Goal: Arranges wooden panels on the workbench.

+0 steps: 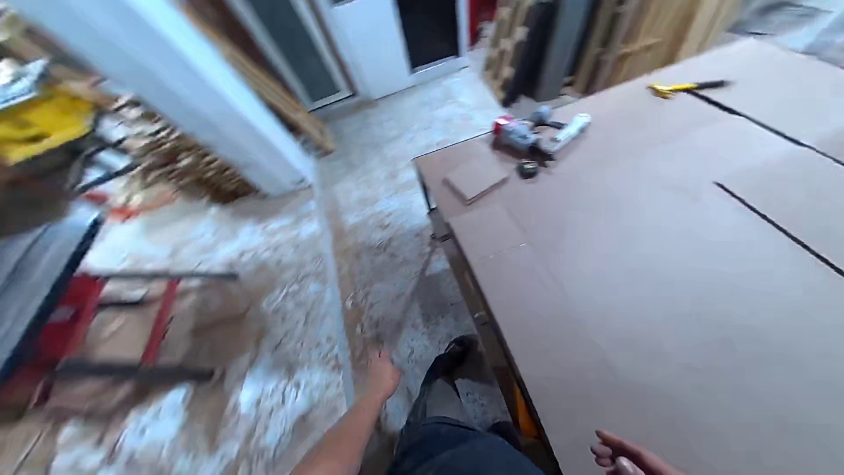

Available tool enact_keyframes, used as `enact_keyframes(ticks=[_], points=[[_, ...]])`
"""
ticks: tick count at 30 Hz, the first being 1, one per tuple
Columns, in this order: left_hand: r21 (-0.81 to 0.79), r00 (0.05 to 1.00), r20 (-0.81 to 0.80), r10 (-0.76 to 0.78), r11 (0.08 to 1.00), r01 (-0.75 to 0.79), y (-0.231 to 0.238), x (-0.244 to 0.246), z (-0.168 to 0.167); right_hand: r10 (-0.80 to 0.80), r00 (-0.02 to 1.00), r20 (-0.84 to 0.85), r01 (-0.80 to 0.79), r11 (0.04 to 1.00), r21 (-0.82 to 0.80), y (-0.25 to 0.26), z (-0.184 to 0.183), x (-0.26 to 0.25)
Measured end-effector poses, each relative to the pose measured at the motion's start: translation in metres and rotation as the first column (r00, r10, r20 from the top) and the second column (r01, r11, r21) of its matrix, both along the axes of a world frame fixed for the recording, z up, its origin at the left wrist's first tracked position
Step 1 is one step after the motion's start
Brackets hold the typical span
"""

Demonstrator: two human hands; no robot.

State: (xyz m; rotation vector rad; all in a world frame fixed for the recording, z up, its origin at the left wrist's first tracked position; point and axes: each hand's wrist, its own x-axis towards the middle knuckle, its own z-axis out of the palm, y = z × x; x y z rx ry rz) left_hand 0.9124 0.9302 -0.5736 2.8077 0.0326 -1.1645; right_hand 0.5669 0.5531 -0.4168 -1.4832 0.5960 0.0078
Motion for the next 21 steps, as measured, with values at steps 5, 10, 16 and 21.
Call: enact_keyframes(ticks=[5,10,16,21], points=[[0.012,0.926,0.026,0.377,0.926,-0.377,0.122,-0.184,0.011,0.343,0.910,0.233,-0.403,0.864,0.302,0.007,0.012,0.065],[0.019,0.756,0.162,0.634,0.764,-0.645,0.199,-0.322,0.033,0.679,0.707,0.200,-0.691,0.602,0.400,0.071,0.033,0.087],[0.029,0.563,0.695,0.448,0.765,-0.644,0.269,-0.437,0.047,0.806,0.574,-0.146,-0.814,0.540,-0.215,0.178,-0.008,0.060],[0.086,0.601,0.529,0.599,0.666,-0.741,0.314,-0.460,0.040,0.850,0.493,-0.186,-0.867,0.463,-0.183,0.214,-0.005,0.013]])
